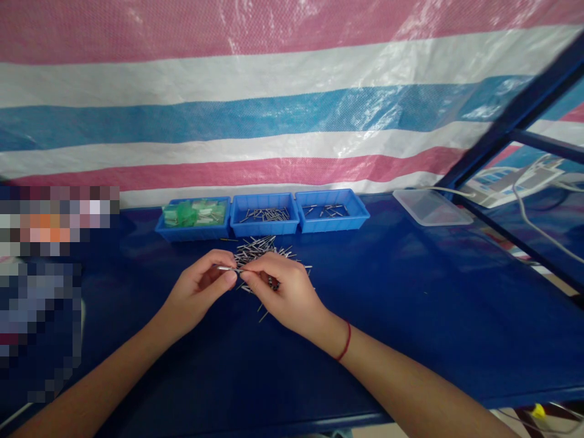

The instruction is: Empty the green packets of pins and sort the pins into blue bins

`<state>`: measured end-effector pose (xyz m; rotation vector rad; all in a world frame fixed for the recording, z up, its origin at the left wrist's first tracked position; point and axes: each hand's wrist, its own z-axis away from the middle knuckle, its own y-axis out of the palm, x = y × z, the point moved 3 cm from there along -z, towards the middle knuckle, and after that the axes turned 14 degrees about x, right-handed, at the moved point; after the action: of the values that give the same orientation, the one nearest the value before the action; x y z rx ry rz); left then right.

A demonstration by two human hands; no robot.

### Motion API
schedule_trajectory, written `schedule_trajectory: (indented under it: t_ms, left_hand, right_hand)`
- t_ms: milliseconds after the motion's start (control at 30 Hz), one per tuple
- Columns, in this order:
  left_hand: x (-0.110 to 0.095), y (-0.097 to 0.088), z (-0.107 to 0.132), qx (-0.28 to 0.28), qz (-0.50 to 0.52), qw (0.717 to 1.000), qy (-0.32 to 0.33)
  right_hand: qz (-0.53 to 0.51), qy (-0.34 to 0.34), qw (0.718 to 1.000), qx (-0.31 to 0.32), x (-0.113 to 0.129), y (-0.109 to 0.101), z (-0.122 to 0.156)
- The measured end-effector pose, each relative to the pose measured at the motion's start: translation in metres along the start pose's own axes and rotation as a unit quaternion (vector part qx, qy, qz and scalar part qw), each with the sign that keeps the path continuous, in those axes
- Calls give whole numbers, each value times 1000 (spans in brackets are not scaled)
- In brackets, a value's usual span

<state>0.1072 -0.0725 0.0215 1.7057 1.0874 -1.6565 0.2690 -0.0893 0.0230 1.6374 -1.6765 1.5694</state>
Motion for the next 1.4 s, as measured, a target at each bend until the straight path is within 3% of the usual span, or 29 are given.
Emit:
schedule_trajectory:
  t_ms: [67,167,333,467,567,767,867,1167,1400]
  left_hand:
    - [0,-2,1,-12,-16,1000,-19]
    - [1,-9,2,-53,-41,997,-36]
    - [-2,-25,0,-84,-113,989,-50]
    - [-6,-32,-3,-58,-243,966,-65]
    - [-7,-37,-3,-20,-377,923,-75]
    - [-6,-46,3,101,-511,844,-130]
    - [-7,-47,8,130,-528,825,-158]
    - [-3,-32,3,162,-522,819,-177]
    - [-5,-26,2,174,-512,833,-113]
  right_hand:
    - [-48,38,998,-5,-4,2,-1]
    - [-160,108,977,-92,-17,-8,-4]
    - [-297,163,897,-283,-52,-54,-10]
    - [-350,229,849,-323,-74,-81,-10]
    - [-378,239,836,-317,-77,-84,-9]
    - [-391,245,860,-218,-64,-63,-11]
    - [-383,250,872,-172,-58,-51,-11]
    - [-348,241,900,-109,-49,-32,-9]
    - [-291,233,924,-88,-45,-27,-10]
